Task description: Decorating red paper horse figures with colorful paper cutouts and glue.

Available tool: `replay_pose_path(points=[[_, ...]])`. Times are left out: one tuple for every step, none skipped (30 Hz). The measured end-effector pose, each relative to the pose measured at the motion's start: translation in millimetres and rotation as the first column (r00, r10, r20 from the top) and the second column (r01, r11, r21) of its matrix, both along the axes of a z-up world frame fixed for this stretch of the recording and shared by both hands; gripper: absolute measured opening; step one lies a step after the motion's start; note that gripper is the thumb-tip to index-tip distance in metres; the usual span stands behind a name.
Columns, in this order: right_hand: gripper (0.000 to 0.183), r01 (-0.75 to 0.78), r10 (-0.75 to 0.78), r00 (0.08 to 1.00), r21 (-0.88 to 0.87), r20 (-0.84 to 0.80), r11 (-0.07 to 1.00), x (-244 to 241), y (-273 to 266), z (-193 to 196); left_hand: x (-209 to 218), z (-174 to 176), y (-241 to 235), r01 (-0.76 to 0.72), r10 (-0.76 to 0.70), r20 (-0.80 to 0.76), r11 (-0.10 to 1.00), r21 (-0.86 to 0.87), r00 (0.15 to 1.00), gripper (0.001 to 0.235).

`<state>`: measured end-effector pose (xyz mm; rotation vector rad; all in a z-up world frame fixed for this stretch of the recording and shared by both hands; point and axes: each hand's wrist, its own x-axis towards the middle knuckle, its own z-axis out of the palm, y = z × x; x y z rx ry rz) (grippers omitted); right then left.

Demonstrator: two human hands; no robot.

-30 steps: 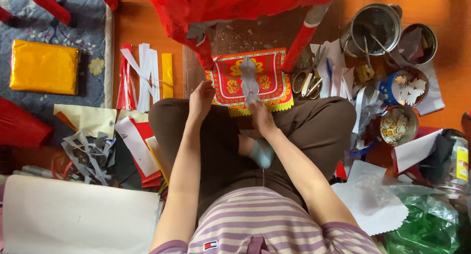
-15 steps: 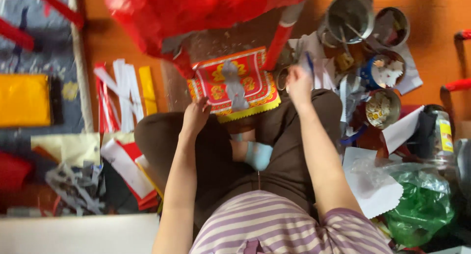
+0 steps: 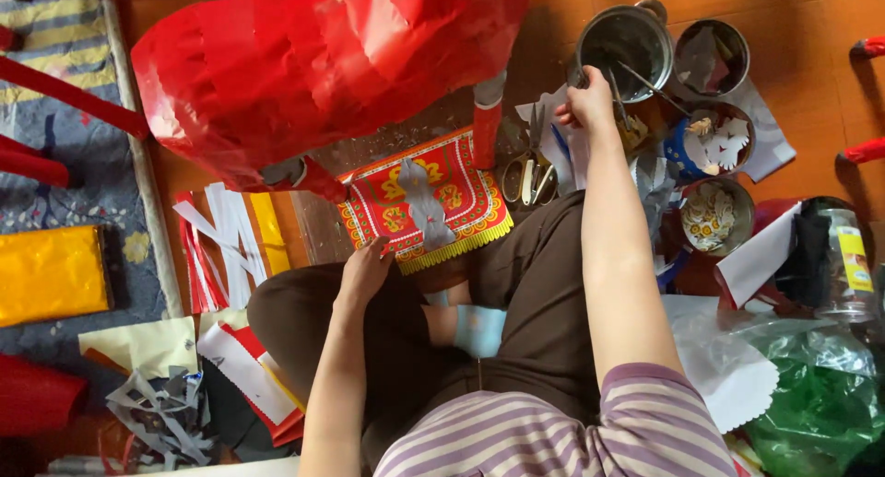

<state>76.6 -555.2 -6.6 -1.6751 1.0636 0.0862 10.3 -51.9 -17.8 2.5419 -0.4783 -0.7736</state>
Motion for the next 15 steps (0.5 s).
replay_pose_path(points=[[0.057,0.024,-0.025,1.000,-0.013,-0.017,1.000,-1.1,0.0,-1.8,0.2,1.5,-0.8,0.005,-0.005,-0.018,1.000,0.017,1.000,0.038],[0.052,0.048,-0.049,0.998,-0.027,-0.033,0.998,-2.6,0.6,-4.2,0.0,2.4,-0.8,0.010,-0.009,-0.036,0.999,0.035,0.999,0.038],[0.052,0.041,-0.042,0.998,-0.023,-0.043,0.999,-8.2,2.6,0.0,-0.5,-9.9,-0.1,0.003,-0.001,-0.046,0.999,0.039,0.999,0.038],[0.054,0.057,-0.054,0.998,-0.104,0.028,0.993,-13.5,4.9,3.3,-1.1,-23.4,1.3,0.050,-0.046,0.088,0.998,-0.039,0.995,0.034],[0.058,0.072,-0.058,0.995,-0.174,0.087,0.982,-23.1,12.2,2.3,-8.8,-35.6,8.2,0.101,-0.078,0.211,0.990,-0.100,0.974,0.031],[0.058,0.057,-0.047,0.997,-0.161,0.065,0.985,-30.3,19.5,7.5,-3.7,-44.0,1.3,0.087,-0.070,0.189,0.992,-0.087,0.979,0.031],[0.052,0.085,-0.059,0.985,-0.163,0.160,0.983,-44.4,31.5,9.4,-5.5,-54.4,0.4,0.120,-0.090,0.198,0.982,-0.148,0.976,0.035],[0.050,0.113,-0.070,0.965,-0.162,0.252,0.980,-58.2,43.4,11.1,-7.9,-66.4,0.3,0.151,-0.107,0.209,0.966,-0.208,0.972,0.042],[0.050,0.102,-0.066,0.972,-0.149,0.227,0.984,-77.2,77.9,20.4,-12.6,-57.5,-5.9,0.139,-0.103,0.183,0.971,-0.196,0.978,0.042],[0.046,0.023,-0.004,0.959,-0.066,0.284,0.998,-95.6,110.8,32.5,-16.2,-48.1,-13.3,0.095,-0.070,0.125,0.973,-0.210,0.990,0.029],[0.042,-0.056,0.051,0.932,0.002,0.359,0.998,-106.7,136.6,49.8,-10.3,-39.2,-28.6,0.055,-0.037,0.081,0.972,-0.230,0.996,0.016],[0.042,-0.062,0.056,0.935,0.006,0.349,0.998,-124.5,156.8,35.0,-15.0,-60.5,-31.6,0.047,-0.031,0.071,0.973,-0.227,0.997,0.016],[0.039,-0.260,0.287,0.912,-0.127,0.292,0.957,-140.4,176.1,21.0,-15.7,-81.8,-35.6,0.107,-0.079,0.151,0.977,-0.185,0.985,0.027],[0.036,-0.450,0.499,0.842,-0.241,0.205,0.860,-156.9,195.1,8.2,-17.0,-102.0,-40.0,0.164,-0.130,0.228,0.977,-0.138,0.965,0.038],[0.036,-0.449,0.497,0.843,-0.240,0.205,0.861,-162.0,212.2,12.5,-19.5,-93.9,-44.5,0.166,-0.132,0.227,0.976,-0.137,0.965,0.038]])
